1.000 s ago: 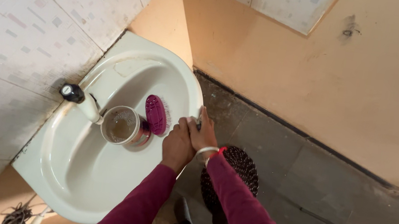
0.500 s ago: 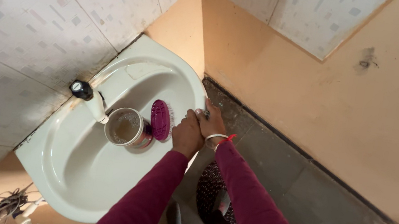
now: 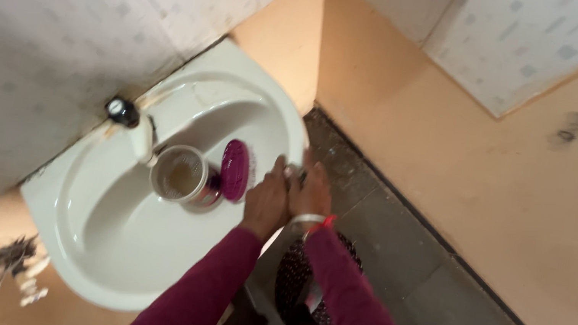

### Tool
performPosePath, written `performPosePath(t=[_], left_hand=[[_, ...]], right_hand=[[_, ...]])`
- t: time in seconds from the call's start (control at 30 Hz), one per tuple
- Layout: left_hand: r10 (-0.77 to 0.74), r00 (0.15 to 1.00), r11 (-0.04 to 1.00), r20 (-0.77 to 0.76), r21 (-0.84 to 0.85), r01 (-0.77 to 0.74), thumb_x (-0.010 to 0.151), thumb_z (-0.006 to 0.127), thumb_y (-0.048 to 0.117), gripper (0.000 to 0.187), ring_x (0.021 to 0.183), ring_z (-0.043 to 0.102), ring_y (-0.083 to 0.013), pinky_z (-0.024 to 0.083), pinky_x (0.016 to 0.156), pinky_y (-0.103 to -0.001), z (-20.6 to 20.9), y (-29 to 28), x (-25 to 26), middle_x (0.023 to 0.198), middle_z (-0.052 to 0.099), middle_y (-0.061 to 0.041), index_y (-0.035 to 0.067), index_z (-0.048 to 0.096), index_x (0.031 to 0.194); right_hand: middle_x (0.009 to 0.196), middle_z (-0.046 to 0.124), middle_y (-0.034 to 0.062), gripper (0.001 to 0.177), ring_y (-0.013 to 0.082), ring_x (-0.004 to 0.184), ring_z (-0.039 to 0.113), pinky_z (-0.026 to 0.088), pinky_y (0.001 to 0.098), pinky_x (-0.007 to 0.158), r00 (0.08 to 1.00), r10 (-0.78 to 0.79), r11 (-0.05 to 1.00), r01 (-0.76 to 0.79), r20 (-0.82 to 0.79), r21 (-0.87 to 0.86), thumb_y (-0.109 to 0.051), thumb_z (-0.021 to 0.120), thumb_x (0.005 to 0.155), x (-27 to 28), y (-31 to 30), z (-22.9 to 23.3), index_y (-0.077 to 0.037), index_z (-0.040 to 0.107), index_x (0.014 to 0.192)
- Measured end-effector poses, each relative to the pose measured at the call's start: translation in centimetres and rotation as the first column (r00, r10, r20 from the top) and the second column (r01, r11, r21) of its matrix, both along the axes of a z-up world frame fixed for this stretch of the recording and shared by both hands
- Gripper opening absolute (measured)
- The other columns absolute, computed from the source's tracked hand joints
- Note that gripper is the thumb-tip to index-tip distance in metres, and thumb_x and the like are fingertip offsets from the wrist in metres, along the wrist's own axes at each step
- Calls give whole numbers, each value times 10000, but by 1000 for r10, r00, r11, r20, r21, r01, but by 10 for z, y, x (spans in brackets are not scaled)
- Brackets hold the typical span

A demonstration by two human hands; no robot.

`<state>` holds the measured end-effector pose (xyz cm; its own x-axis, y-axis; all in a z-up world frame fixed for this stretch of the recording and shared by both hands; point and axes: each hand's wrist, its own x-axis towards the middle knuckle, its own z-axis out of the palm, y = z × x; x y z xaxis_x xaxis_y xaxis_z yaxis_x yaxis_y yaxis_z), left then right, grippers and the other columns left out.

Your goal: The person washes a striped cloth in a white pedestal sink using a pink scrubbing brush and running water. After rinsing and wringing the cloth, the person uses it to wipe the exterior of the sink pedestal and the surrounding floor area.

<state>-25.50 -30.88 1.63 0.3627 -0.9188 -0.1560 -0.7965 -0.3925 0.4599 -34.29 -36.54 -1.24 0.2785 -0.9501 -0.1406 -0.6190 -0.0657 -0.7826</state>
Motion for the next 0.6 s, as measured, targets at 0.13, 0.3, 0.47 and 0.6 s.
performPosePath(t=[0.13, 0.3, 0.47, 0.6], left_hand=[[97, 995, 995, -37, 23, -96, 990, 584, 268, 491, 844, 705, -397, 575, 680, -477, -4, -4, -10, 1033, 663, -253, -2, 416, 1364], [62, 995, 993, 73, -102, -54, 937, 604, 184, 447, 850, 688, -399, 565, 680, -491, 6, 47, -26, 1023, 646, -244, 17, 437, 1316], [95, 990, 994, -101, 54, -90, 908, 621, 238, 597, 854, 683, -410, 564, 698, -508, 19, 16, -12, 1013, 644, -267, -7, 357, 1384], [221, 951, 966, -216, 180, -184, 1057, 486, 292, 382, 844, 720, -378, 600, 715, -493, 15, -48, 3, 1023, 690, -243, 38, 407, 1331]], right_hand=[[1456, 568, 215, 814, 345, 1180, 668, 538, 459, 1012, 989, -86, 982, 63, 122, 178, -418, 689, 911, -9, -7, 1, -141, 334, 1588], [1384, 650, 215, 729, 302, 1114, 742, 590, 402, 956, 982, -35, 972, -10, 188, 235, -326, 712, 914, -34, 53, 4, -147, 421, 1558], [1310, 678, 221, 646, 317, 1053, 734, 605, 381, 893, 993, -109, 993, 106, 55, 58, -221, 713, 940, -5, 27, 34, -156, 476, 1537], [922, 755, 183, 823, 262, 808, 712, 577, 409, 766, 960, -230, 972, 218, 161, 89, -155, 813, 765, 17, -37, 53, -98, 460, 1506]])
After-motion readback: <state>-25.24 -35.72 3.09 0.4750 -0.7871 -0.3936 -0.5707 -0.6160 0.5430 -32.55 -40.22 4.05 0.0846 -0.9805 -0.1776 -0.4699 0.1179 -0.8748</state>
